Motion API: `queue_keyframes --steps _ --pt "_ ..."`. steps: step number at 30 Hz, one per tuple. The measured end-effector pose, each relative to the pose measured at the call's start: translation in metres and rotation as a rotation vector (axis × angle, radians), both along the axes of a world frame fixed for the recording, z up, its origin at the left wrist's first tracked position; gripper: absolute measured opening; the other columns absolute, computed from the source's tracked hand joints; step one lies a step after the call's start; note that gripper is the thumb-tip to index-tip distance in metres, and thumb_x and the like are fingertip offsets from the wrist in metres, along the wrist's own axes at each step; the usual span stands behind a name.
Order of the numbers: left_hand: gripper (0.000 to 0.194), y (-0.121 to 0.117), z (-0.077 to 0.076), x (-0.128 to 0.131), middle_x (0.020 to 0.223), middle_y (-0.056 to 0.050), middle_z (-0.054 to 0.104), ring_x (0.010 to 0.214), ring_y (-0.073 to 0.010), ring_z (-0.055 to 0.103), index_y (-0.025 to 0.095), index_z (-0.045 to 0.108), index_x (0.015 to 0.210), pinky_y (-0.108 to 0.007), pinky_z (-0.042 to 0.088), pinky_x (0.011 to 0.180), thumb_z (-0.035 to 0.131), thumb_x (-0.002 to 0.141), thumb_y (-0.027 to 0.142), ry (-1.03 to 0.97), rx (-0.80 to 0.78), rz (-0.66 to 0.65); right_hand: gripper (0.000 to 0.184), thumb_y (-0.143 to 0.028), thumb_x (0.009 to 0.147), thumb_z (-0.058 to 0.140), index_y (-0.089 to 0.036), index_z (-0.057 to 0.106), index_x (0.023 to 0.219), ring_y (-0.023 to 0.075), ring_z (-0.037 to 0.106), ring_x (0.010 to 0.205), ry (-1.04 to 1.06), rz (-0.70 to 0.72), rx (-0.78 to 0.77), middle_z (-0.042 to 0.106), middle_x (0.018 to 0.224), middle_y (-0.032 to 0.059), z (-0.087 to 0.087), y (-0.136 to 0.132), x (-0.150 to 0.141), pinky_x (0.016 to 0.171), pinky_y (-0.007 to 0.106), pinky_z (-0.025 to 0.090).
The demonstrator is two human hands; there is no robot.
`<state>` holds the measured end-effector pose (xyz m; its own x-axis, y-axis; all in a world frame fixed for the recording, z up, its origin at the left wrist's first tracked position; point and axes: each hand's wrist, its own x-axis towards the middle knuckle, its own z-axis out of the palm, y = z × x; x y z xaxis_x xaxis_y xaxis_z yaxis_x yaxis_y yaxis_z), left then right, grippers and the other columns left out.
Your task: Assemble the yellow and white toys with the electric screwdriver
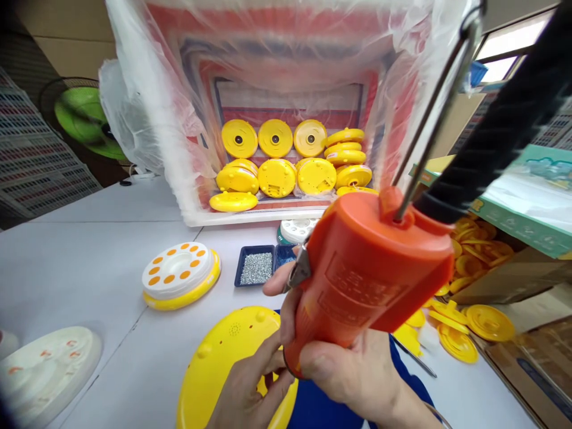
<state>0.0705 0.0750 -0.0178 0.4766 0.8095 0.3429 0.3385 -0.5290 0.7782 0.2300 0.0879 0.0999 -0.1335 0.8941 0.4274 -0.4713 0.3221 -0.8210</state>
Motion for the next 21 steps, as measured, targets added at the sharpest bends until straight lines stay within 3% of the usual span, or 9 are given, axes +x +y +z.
queue_keyframes --steps 3,6,11,15,21 --pt "0.056 0.0 0.001 -0.001 0.11 -0.001 0.075 0.092 -0.0151 0.072 0.029 0.039 0.137 -0.025 0.059 0.08 0.062 0.087 0.022 0.113 0.066 0.115 0.049 -0.046 0.077 0.078 -0.038 0.054 0.119 0.0132 0.054 0.056 -0.021 0.004 0.007 0.064 0.088 -0.0006 -0.002 0.003 0.001 0.051 0.028 0.048" --pt "0.044 0.002 0.0 -0.014 0.118 -0.003 0.072 0.102 -0.0182 0.07 0.027 0.046 0.131 -0.031 0.059 0.086 0.059 0.09 0.029 0.241 0.312 0.227 0.035 -0.048 0.081 0.073 -0.031 0.061 0.11 0.0148 0.052 0.056 -0.078 -0.021 0.02 0.061 0.074 -0.0002 -0.007 0.005 0.003 0.051 0.03 0.047" --pt "0.028 0.008 -0.008 -0.036 0.114 -0.005 0.073 0.101 -0.0209 0.071 0.021 0.058 0.119 -0.036 0.061 0.084 0.05 0.092 0.023 0.481 0.541 0.251 0.03 -0.045 0.083 0.072 -0.028 0.061 0.105 0.0115 0.048 0.048 -0.118 -0.048 0.016 0.062 0.085 0.0025 -0.016 0.012 0.002 0.041 0.027 0.041" --pt "0.028 0.009 -0.01 -0.037 0.113 -0.007 0.073 0.1 -0.0224 0.07 0.016 0.062 0.115 -0.036 0.06 0.083 0.049 0.09 0.019 0.614 0.569 0.164 0.025 -0.041 0.082 0.073 -0.025 0.063 0.098 0.0134 0.05 0.053 -0.127 -0.092 0.031 0.063 0.088 0.005 -0.025 0.022 -0.006 0.044 0.029 0.044" --pt "0.028 0.01 -0.011 -0.034 0.111 -0.006 0.074 0.097 -0.0235 0.071 0.014 0.063 0.114 -0.038 0.06 0.08 0.046 0.092 0.019 0.585 0.559 0.149 0.022 -0.038 0.085 0.07 -0.024 0.063 0.1 0.0153 0.053 0.057 -0.142 -0.152 0.089 0.064 0.094 0.0069 -0.038 0.036 -0.019 0.048 0.031 0.045"
